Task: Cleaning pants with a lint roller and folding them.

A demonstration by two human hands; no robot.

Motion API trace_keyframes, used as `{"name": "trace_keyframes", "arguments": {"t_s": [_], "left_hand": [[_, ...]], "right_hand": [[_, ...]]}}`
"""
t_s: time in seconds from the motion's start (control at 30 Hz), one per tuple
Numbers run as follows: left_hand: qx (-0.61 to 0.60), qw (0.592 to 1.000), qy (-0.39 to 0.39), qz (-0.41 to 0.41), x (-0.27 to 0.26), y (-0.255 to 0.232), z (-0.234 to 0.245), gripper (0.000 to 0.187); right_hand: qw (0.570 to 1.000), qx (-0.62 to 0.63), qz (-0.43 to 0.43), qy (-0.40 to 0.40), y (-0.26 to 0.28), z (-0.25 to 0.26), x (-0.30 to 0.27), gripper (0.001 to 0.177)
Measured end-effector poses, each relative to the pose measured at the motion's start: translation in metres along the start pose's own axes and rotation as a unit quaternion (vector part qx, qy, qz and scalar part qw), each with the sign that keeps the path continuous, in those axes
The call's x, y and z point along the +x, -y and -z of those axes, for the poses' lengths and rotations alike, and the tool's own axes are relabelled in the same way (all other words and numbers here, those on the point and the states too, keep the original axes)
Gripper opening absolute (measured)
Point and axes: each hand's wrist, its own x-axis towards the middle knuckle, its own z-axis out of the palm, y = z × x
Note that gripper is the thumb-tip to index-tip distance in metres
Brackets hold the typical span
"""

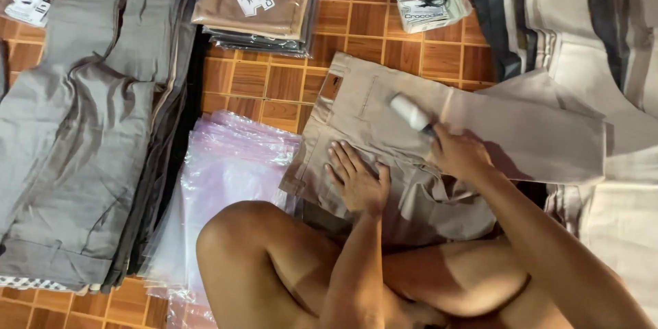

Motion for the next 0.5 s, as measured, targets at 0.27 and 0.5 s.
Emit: {"name": "trace_keyframes", "arguments": {"t_s": [0.27,0.5], "left_hand": [[0.037,0.999,-0.016,0.002,0.001,-0.005,0.003,0.099],[0.053,0.999,-0.007,0.003,0.001,-0.003,-0.003,0.101]], "right_hand": [[0.992,-0.059,0.083,-0.075,-0.009,-0.031,0.013,0.036],[0.929,-0.117,0.145,-0.321,-0.027,-0.043,0.058,0.024]]}}
